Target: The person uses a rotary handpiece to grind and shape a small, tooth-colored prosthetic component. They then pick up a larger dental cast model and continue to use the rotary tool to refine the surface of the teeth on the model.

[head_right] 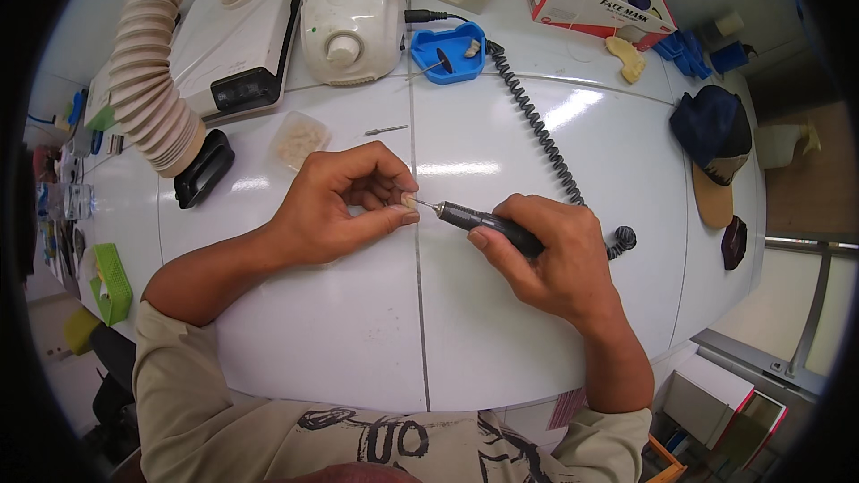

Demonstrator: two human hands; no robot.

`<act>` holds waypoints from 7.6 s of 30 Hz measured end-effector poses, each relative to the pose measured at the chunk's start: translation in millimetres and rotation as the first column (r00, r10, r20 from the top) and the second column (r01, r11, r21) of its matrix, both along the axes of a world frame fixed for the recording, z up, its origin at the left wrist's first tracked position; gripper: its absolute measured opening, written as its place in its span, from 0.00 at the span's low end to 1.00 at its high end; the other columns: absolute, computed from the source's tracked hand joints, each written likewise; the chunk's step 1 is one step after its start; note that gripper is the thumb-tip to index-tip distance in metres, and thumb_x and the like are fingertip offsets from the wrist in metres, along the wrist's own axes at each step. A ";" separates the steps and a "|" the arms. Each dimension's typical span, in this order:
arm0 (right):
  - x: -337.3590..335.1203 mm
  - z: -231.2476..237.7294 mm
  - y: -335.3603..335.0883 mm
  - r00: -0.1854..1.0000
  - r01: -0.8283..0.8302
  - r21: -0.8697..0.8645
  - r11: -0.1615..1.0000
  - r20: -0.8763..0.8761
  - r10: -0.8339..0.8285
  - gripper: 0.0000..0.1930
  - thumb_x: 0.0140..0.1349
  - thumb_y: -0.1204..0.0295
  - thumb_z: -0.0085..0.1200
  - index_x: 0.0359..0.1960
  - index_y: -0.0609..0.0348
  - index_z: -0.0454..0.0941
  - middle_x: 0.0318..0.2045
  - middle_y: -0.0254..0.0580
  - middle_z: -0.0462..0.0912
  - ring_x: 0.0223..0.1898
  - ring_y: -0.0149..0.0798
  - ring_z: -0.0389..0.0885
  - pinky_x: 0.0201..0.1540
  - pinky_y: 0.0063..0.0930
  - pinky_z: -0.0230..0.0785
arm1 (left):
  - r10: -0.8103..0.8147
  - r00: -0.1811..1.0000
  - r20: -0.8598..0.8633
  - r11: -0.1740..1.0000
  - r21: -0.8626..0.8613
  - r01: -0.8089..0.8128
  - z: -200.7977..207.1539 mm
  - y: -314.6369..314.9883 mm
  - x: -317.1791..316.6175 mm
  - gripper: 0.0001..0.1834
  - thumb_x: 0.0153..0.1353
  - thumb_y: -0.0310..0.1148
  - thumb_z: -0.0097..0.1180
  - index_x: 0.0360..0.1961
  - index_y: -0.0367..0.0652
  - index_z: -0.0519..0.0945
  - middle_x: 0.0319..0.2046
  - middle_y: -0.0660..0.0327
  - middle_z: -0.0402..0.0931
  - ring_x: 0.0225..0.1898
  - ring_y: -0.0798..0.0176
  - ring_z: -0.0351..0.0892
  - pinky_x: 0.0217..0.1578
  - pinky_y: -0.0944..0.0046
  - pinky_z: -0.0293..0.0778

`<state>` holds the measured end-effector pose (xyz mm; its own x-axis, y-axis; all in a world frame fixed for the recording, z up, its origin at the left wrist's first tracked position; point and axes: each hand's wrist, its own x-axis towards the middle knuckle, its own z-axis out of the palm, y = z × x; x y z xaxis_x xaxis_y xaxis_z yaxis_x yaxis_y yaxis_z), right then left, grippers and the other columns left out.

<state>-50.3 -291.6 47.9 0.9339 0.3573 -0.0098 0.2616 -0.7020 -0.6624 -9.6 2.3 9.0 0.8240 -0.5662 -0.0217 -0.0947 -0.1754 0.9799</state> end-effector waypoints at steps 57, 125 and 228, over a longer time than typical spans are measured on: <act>-3.2 -1.8 2.9 0.999 0.028 -0.053 0.998 0.029 -0.026 0.14 0.70 0.62 0.75 0.37 0.61 0.89 0.24 0.46 0.85 0.22 0.46 0.83 0.27 0.37 0.73 | 0.053 0.998 -0.018 0.998 0.019 -0.052 -3.1 -1.0 -3.1 0.14 0.70 0.23 0.73 0.54 0.32 0.86 0.42 0.62 0.86 0.43 0.75 0.84 0.46 0.72 0.84; -1.9 -3.2 1.3 1.000 0.008 -0.032 0.999 0.018 -0.007 0.13 0.69 0.63 0.75 0.35 0.61 0.88 0.23 0.46 0.83 0.21 0.45 0.81 0.27 0.38 0.70 | 0.013 0.997 -0.075 1.000 0.021 -0.012 -0.5 0.0 -1.7 0.11 0.75 0.18 0.66 0.56 0.28 0.84 0.45 0.57 0.87 0.47 0.70 0.90 0.52 0.70 0.88; -6.7 -11.5 -14.5 0.982 0.175 -0.168 0.970 0.100 -0.160 0.29 0.71 0.38 0.66 0.48 0.54 0.95 0.34 0.51 0.94 0.37 0.53 0.93 0.46 0.41 0.84 | 0.176 0.962 0.207 0.982 -0.109 -0.156 -32.8 -9.1 -10.6 0.10 0.85 0.38 0.61 0.50 0.42 0.80 0.34 0.69 0.76 0.36 0.74 0.72 0.39 0.67 0.71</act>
